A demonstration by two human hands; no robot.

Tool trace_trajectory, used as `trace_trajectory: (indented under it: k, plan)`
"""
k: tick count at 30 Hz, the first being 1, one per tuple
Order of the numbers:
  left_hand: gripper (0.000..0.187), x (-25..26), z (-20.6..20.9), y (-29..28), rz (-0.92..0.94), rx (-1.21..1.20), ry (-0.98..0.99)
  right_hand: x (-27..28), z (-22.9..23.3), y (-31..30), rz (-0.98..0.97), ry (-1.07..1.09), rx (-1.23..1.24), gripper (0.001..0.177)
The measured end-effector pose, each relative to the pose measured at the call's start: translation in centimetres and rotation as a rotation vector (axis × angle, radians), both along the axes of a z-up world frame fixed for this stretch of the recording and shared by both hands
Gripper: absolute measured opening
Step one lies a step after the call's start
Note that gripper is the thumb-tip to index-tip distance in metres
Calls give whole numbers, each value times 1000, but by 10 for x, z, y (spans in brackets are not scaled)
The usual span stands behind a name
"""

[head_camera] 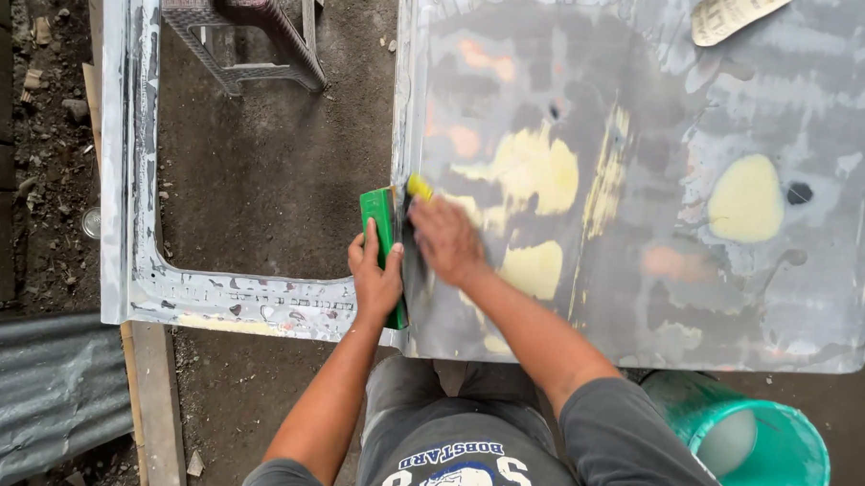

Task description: The person sands a large, flat metal sheet using a green sanding block and a cloth. They repeatedly wipe the surface with the cloth and rinse the sanding block in a green bucket of water. The person works on the flat surface and the edges of the sheet.

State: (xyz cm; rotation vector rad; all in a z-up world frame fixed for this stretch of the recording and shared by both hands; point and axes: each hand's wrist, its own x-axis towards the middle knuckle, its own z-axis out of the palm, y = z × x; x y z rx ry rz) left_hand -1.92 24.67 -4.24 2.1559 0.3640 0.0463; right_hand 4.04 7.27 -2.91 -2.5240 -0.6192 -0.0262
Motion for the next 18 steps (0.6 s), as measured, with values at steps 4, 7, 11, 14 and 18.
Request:
trace_trajectory:
  k: [4, 7, 11, 14, 18]
  plan:
    - [70, -7, -18, 9, -20, -57, 22, -67, 18, -9, 70, 21, -4, 54]
    - [66, -20, -29, 11, -53, -211, -4, -105, 17, -37, 94, 26, -41, 52]
    - [65, -30, -12, 16, -39, -373, 107, -119, 4, -97, -196, -13, -211, 54]
    - [66, -45, -6, 20, 3, -604, 222, -114, -13, -121, -542, -42, -213, 54]
    - [66, -60, -6, 25, 26, -744, 232, -106, -32, -89, -868, -4, -220, 48]
